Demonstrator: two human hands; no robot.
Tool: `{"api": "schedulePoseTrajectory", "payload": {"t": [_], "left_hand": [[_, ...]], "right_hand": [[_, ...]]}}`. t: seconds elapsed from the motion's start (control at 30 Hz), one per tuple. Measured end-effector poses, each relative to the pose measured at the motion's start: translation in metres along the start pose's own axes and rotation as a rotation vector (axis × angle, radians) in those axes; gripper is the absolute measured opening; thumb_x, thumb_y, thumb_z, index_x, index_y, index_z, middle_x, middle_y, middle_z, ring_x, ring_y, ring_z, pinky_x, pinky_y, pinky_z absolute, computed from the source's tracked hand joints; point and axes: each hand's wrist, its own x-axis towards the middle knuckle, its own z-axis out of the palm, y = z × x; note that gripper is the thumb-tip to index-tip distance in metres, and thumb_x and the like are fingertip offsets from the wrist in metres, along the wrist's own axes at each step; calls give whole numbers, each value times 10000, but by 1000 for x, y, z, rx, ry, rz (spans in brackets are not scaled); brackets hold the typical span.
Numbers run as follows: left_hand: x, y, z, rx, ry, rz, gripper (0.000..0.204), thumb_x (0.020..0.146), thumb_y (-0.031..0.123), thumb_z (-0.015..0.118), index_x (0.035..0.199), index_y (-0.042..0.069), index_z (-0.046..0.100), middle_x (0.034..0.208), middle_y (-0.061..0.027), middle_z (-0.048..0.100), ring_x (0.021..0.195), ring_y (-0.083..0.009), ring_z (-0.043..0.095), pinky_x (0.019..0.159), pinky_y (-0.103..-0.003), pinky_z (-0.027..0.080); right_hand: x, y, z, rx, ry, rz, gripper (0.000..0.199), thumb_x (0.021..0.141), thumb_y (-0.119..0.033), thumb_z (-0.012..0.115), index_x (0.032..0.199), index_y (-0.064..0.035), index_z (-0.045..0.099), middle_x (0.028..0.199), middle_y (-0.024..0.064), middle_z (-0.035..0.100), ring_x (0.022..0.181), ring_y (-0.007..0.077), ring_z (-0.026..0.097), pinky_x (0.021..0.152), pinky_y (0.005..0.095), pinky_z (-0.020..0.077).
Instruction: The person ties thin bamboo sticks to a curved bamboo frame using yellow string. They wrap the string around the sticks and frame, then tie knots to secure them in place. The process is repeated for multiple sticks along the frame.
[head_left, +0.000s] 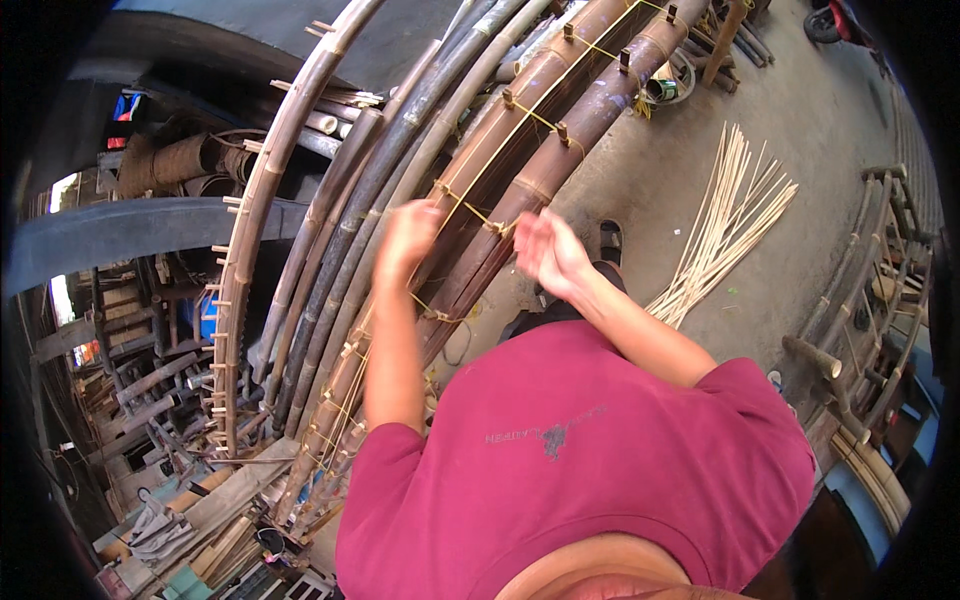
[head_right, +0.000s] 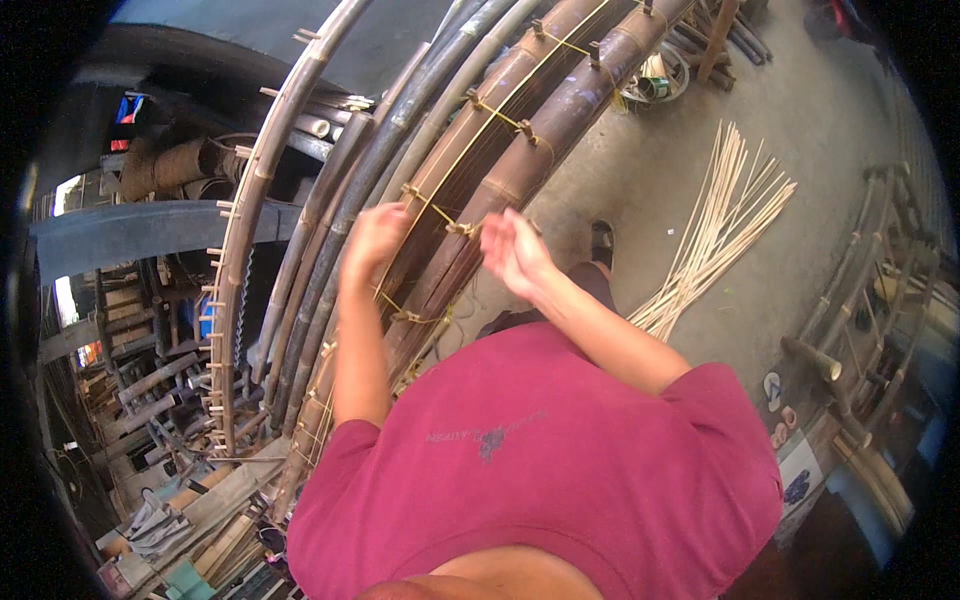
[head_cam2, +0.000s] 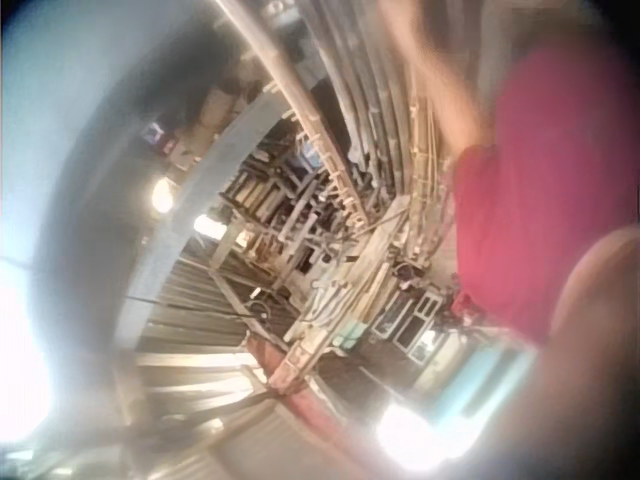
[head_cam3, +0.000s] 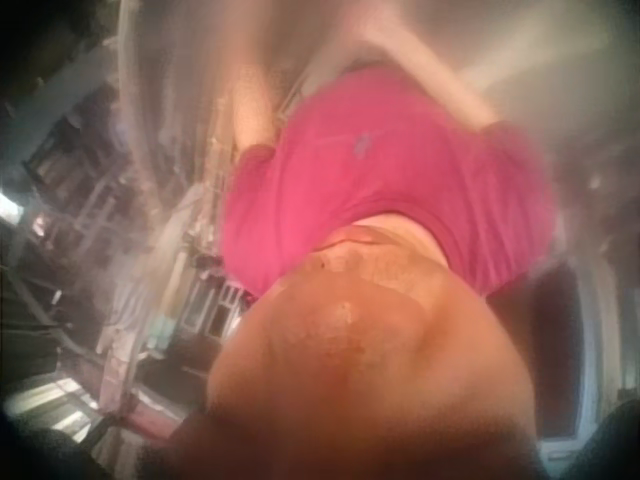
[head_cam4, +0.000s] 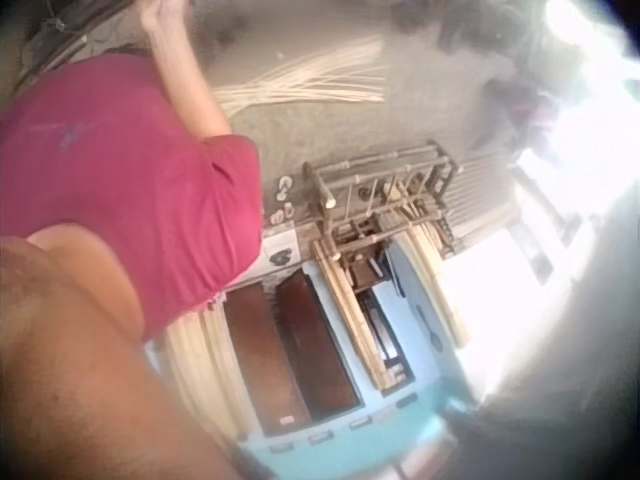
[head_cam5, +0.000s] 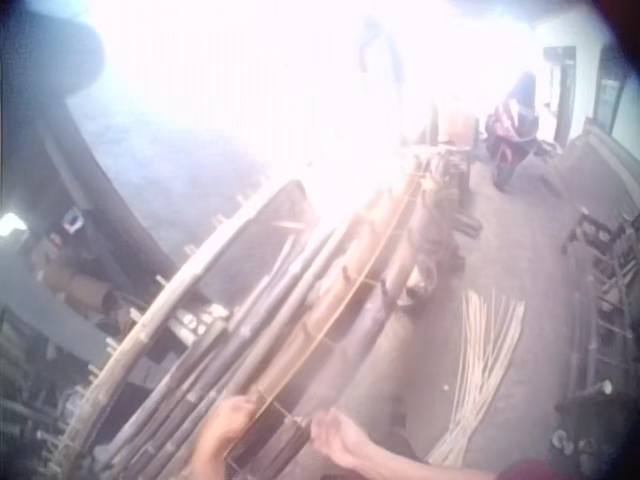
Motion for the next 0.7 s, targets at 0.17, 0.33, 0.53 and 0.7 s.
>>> {"api": "schedulePoseTrajectory", "payload": {"t": [0.17, 0.33, 0.53, 0.7], "left_hand": [[-9, 7, 104, 137, 484, -92, 278, 953, 167, 560, 1211, 63, 547, 1063, -147, 606, 1036, -226, 583, 938, -368, 428], [-15, 48, 69, -171, 433, -127, 328, 994, 264, 483, 1106, 0, 643, 1116, -280, 630, 1081, -441, 588, 920, -480, 426], [-5, -8, 92, -82, 422, -115, 333, 989, 263, 459, 1073, 8, 656, 1023, -254, 662, 984, -397, 631, 854, -472, 447], [-13, 53, 76, -117, 373, -211, 355, 1004, 297, 451, 1079, 18, 657, 945, -250, 669, 903, -431, 634, 786, -486, 471]], "right_hand": [[1, 53, 153, -784, -225, -799, 254, 999, -230, 487, 852, -44, 580, 768, 49, 581, 701, 151, 540, 667, 326, 471], [84, -29, 189, -2310, -219, -588, 653, 968, -604, 381, 1162, -60, 687, 1166, 177, 642, 1126, 293, 578, 998, 474, 384], [38, -46, 193, -1562, -719, -540, 450, 930, -439, 572, 745, -33, 627, 756, 38, 662, 724, 192, 620, 662, 343, 485], [8, -21, -4, -1937, -988, -962, 371, 934, -286, 539, 647, -60, 599, 646, 193, 593, 686, 390, 598, 740, 478, 501]]}}
